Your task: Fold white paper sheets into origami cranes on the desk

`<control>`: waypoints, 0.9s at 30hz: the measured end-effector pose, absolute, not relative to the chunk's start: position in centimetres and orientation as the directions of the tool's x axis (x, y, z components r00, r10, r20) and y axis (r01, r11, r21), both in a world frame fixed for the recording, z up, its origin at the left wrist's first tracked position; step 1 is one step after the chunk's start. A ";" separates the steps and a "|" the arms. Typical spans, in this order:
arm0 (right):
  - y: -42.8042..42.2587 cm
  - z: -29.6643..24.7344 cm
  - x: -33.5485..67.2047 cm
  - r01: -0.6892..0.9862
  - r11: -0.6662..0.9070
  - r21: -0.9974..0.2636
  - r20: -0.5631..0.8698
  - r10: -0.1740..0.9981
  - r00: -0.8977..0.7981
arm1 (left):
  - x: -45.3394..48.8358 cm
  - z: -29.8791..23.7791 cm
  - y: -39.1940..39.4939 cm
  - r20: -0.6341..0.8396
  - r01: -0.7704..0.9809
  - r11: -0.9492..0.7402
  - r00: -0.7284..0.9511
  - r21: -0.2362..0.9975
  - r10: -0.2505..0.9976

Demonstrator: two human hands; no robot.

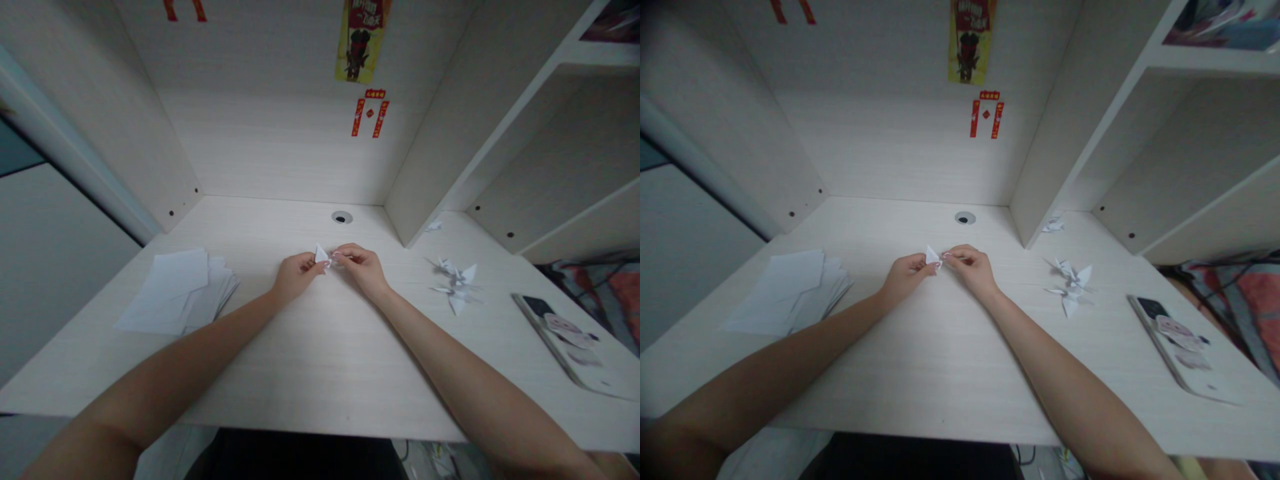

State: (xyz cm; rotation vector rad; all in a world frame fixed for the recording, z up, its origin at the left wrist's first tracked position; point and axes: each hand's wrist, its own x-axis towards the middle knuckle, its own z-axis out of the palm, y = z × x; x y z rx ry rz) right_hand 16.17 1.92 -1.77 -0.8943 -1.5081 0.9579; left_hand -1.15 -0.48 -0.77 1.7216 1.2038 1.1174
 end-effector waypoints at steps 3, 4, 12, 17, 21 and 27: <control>1.9 -1.9 16.0 -0.013 0.331 -0.943 0.330 0.936 -0.122 | -1.2 -0.8 -0.5 0.242 0.310 -0.287 0.175 0.906 0.954; 1.9 -2.0 16.0 -0.033 0.308 -0.951 0.310 0.944 -0.116 | -1.2 -0.8 -0.5 0.244 0.310 -0.287 0.171 0.906 0.955; 1.6 -1.8 15.7 -0.066 0.219 -0.973 0.225 0.969 -0.099 | -1.2 -0.7 -0.5 0.251 0.320 -0.300 0.185 0.899 0.950; 1.4 -1.3 15.7 -0.004 0.326 -0.946 0.325 0.942 -0.082 | -1.1 -0.5 -0.7 0.243 0.343 -0.288 0.170 0.894 0.955; 1.2 -0.8 15.9 0.136 0.442 -0.886 0.445 0.895 -0.012 | -1.0 -0.3 -0.8 0.252 0.346 -0.293 0.160 0.891 0.955; 0.8 -0.5 16.0 0.248 0.513 -0.822 0.529 0.849 -0.001 | -1.1 -0.7 -0.7 0.272 0.370 -0.304 0.136 0.878 0.953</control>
